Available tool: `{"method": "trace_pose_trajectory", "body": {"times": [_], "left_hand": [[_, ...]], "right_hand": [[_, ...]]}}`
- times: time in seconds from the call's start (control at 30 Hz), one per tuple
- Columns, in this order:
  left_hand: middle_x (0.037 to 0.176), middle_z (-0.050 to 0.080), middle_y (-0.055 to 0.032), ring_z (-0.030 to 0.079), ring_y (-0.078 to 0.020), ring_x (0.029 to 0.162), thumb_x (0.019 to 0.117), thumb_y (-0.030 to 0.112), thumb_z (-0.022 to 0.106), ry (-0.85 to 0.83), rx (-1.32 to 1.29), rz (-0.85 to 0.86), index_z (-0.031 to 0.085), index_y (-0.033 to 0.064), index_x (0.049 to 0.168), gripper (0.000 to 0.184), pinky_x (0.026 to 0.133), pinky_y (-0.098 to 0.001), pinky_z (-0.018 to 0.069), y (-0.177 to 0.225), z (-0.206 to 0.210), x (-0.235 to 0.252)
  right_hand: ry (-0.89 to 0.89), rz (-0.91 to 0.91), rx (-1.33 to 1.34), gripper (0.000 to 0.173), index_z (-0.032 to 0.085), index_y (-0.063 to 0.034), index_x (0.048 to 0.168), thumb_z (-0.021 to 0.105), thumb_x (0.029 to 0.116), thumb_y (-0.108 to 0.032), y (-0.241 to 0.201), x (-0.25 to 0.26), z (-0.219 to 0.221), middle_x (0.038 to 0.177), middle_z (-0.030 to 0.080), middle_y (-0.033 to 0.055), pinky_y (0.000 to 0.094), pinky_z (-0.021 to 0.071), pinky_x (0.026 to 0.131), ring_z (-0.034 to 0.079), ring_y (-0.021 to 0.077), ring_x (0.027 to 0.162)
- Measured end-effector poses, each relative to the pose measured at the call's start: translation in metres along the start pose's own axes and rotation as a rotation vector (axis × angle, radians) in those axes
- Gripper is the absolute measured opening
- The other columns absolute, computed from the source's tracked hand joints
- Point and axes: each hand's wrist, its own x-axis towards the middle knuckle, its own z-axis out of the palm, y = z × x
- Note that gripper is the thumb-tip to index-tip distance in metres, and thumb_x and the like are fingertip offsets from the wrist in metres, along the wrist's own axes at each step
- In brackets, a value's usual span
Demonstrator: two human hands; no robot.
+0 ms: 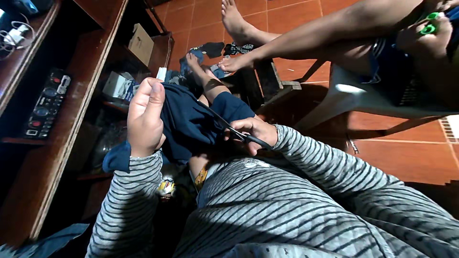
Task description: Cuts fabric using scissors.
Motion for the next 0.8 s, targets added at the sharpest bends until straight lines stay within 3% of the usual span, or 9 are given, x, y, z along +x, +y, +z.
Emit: {"method": "trace_pose_trajectory", "body": {"times": [0.3, 0.47, 0.57, 0.7, 0.8], "left_hand": [[0.086, 0.064, 0.0104, 0.065, -0.0011, 0.083, 0.1119, 0.021, 0.037, 0.018, 0.013, -0.06, 0.057, 0.0196, 0.098, 0.024, 0.079, -0.0222, 0.0568, 0.001, -0.002, 0.0], [0.082, 0.061, 0.0112, 0.062, 0.0001, 0.078, 0.1114, 0.021, 0.038, 0.019, 0.037, -0.083, 0.056, 0.0204, 0.096, 0.023, 0.076, -0.0204, 0.055, 0.0, -0.004, 0.0], [0.082, 0.062, 0.0098, 0.063, -0.0008, 0.078, 0.1115, 0.021, 0.039, 0.003, 0.025, -0.096, 0.056, 0.019, 0.097, 0.023, 0.075, -0.0209, 0.0559, 0.001, -0.002, 0.0], [0.083, 0.062, 0.0106, 0.063, 0.0002, 0.078, 0.1111, 0.02, 0.039, -0.033, 0.032, -0.079, 0.057, 0.0187, 0.098, 0.022, 0.075, -0.0196, 0.0553, -0.001, 0.001, -0.001], [0.082, 0.061, 0.0111, 0.062, 0.0011, 0.077, 0.1111, 0.019, 0.04, -0.045, 0.035, -0.075, 0.057, 0.0189, 0.098, 0.021, 0.074, -0.0182, 0.0545, -0.001, 0.003, -0.002]], "right_hand": [[0.038, 0.015, -0.007, 0.058, 0.069, -0.0085, 0.111, 0.079, 0.0817, -0.057, 0.002, 0.005, 0.0, 0.093, 0.068, -0.0102, 0.0122, 0.0481, 0.059, 0.055, -0.0087, 0.069], [0.041, 0.049, -0.022, 0.058, 0.07, -0.006, 0.107, 0.078, 0.0826, -0.058, 0.002, 0.0, 0.0, 0.079, 0.065, -0.0115, 0.0112, 0.0454, 0.053, 0.053, -0.0091, 0.061], [0.02, 0.013, 0.012, 0.058, 0.068, -0.0079, 0.113, 0.076, 0.0848, -0.058, 0.003, 0.001, -0.001, 0.09, 0.068, -0.0098, 0.0127, 0.0485, 0.059, 0.056, -0.0078, 0.068], [0.01, 0.01, 0.066, 0.06, 0.068, -0.0092, 0.113, 0.076, 0.0835, -0.06, 0.0, 0.007, 0.0, 0.085, 0.066, -0.0095, 0.0132, 0.0479, 0.056, 0.055, -0.0069, 0.065], [0.01, 0.008, 0.071, 0.059, 0.068, -0.0089, 0.113, 0.077, 0.0835, -0.059, -0.001, 0.01, 0.0, 0.09, 0.067, -0.0089, 0.0135, 0.049, 0.057, 0.056, -0.0066, 0.067]]}}
